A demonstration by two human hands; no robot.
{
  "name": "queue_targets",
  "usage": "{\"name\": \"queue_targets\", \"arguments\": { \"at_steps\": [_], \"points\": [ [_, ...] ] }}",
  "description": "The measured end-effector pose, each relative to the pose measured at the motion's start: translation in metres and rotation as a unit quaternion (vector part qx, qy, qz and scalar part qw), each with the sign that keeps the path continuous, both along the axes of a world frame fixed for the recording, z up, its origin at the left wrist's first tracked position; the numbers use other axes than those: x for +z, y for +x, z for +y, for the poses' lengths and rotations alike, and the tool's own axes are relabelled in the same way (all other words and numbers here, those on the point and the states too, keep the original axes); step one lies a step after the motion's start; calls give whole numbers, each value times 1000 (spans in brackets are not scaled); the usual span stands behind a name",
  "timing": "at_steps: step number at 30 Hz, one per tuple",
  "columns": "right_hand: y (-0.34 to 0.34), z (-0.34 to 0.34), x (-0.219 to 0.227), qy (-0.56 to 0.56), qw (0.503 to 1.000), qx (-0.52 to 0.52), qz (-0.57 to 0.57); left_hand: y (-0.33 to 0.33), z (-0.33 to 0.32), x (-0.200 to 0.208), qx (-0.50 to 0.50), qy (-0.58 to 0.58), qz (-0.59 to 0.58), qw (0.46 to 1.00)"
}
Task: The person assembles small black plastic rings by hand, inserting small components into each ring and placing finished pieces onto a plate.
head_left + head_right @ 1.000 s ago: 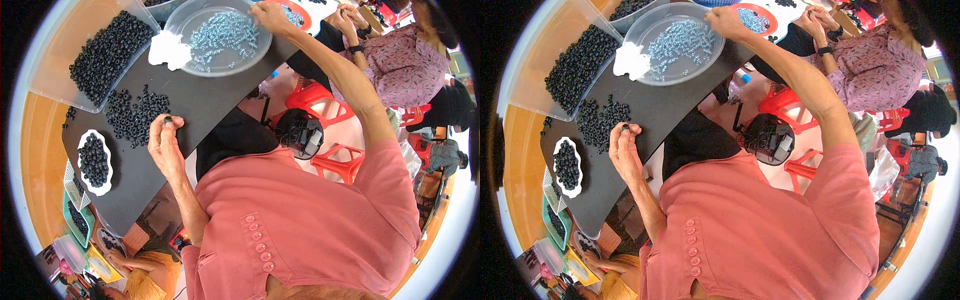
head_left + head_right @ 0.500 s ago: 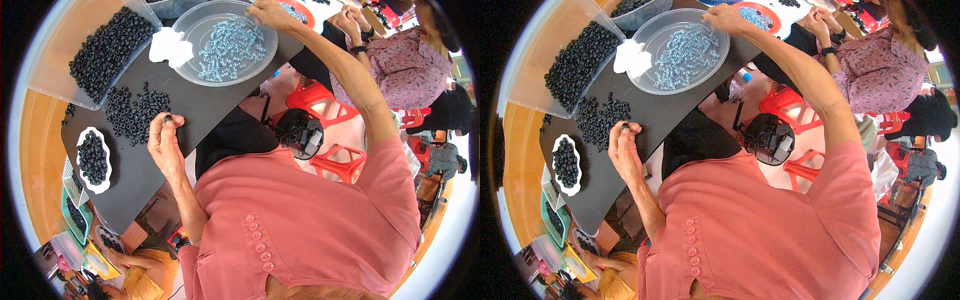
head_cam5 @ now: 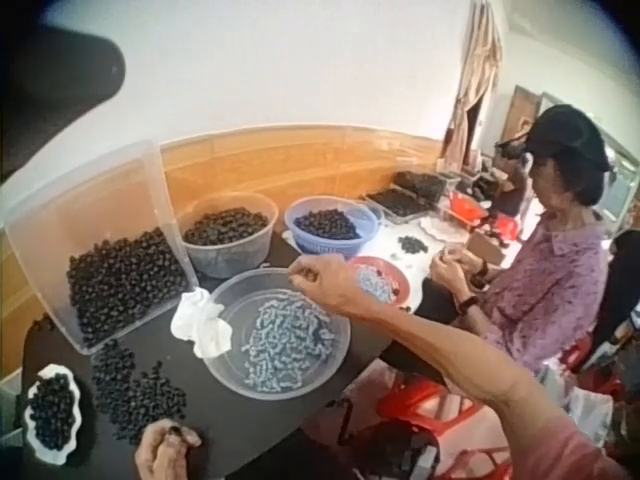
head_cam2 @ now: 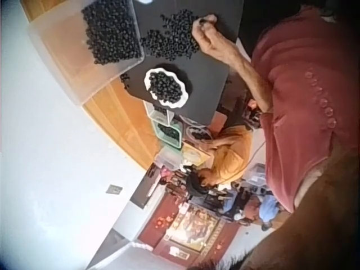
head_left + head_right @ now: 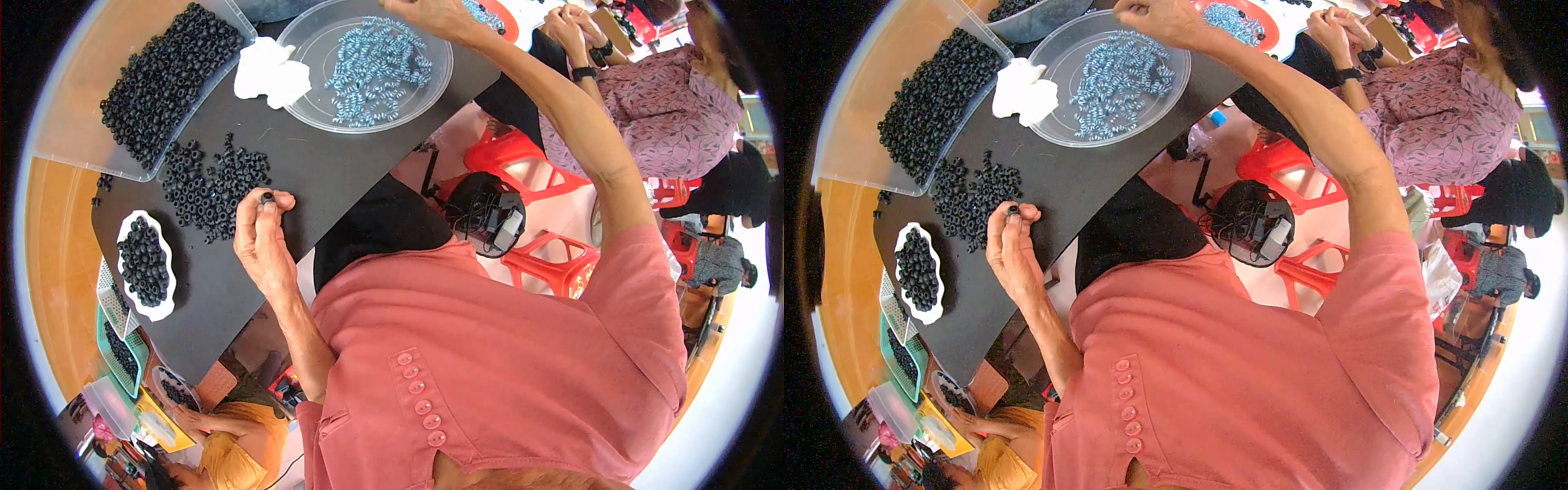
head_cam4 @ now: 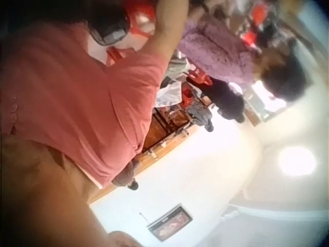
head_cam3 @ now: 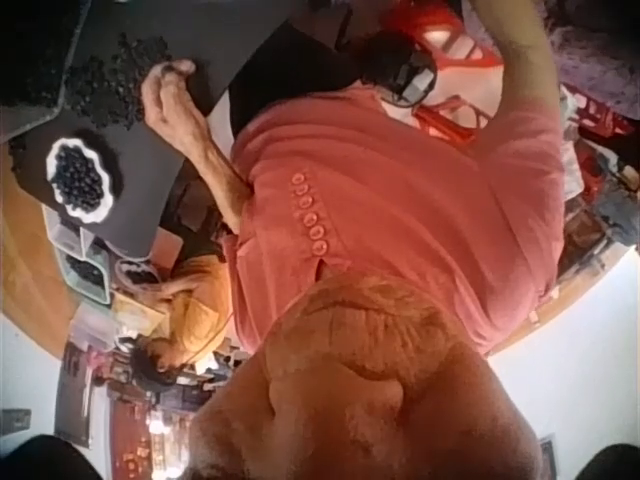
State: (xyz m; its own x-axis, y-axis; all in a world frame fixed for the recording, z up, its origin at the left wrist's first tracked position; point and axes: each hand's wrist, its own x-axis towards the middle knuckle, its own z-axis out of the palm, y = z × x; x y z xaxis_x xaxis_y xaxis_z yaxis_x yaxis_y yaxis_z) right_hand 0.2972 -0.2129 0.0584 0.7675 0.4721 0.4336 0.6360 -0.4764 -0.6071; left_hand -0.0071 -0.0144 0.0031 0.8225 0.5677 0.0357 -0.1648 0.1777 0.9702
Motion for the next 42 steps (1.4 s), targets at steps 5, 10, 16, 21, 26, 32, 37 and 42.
{"name": "queue_targets", "arguments": {
  "at_steps": [5, 10, 16, 21, 26, 32, 37, 42],
  "points": [
    [-3, -3, -13, -104, 969, 223, -9, 0, 2, -2, -5, 3, -4, 1000],
    [-5, 1, -32, -127, 956, 248, -98, 2, -1, 1, -8, 1, -11, 1000],
    [-24, 4, 1, -143, 949, 196, -201, 0, 2, 0, -3, 4, -1, 1000],
    [-5, 4, -34, -111, 958, 241, -112, 1, 2, -2, -10, 4, 0, 1000],
    [-15, 17, -25, -241, 930, 211, -180, -1, 3, -1, -7, 5, 0, 1000],
    [-18, 23, -18, -325, 921, 163, -141, 0, 1, 1, -9, 10, 1, 1000],
    [-10, 18, -22, -213, 968, 99, -84, -1, 3, -1, -8, 31, 22, 999],
    [-4, 7, -11, -193, 965, 175, 17, 0, 1, 1, -9, 26, 19, 999]
  ]
}}
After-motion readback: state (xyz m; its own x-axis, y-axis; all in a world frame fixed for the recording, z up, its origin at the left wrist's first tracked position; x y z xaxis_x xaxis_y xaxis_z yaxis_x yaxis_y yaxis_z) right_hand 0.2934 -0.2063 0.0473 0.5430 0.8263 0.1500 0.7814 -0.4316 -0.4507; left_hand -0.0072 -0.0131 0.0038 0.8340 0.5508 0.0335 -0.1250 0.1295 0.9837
